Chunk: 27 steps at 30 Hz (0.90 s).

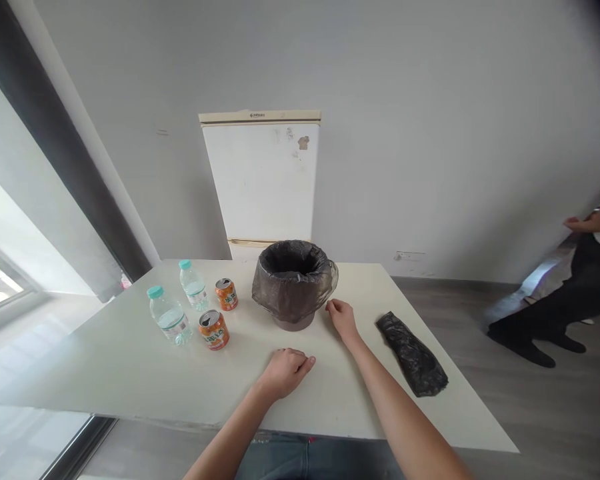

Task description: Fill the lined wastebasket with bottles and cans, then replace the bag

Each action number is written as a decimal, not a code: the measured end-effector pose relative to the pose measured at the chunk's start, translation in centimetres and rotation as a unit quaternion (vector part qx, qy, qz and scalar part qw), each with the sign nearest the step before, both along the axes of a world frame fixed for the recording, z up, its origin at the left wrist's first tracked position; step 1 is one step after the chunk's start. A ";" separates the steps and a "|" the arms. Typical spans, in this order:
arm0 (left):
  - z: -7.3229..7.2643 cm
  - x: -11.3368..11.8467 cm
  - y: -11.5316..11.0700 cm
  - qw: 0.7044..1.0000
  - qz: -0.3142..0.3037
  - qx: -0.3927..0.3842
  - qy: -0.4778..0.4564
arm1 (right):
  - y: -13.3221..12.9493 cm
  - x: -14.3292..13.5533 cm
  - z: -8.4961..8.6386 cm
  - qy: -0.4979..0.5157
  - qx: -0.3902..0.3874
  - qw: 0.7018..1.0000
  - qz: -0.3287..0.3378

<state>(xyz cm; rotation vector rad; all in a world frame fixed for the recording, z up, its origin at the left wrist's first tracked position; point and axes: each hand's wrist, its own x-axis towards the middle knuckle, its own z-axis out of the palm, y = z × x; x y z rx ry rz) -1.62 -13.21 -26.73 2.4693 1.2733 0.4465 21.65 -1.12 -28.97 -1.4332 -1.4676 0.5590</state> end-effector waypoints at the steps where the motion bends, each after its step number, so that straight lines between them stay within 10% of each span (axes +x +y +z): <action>1: 0.0 0.0 0.0 1.000 0.000 0.000 0.000 | 0.1 -0.1 -0.1 -0.009 -0.003 1.000 0.011; 21: -0.1 0.1 -0.1 1.000 0.000 0.011 0.001 | 0.4 -0.1 -0.3 -0.065 -0.019 0.997 0.035; 27: -0.2 -0.8 -0.5 0.988 -0.107 0.100 -0.038 | 0.3 -0.2 -0.3 -0.066 -0.026 0.997 0.037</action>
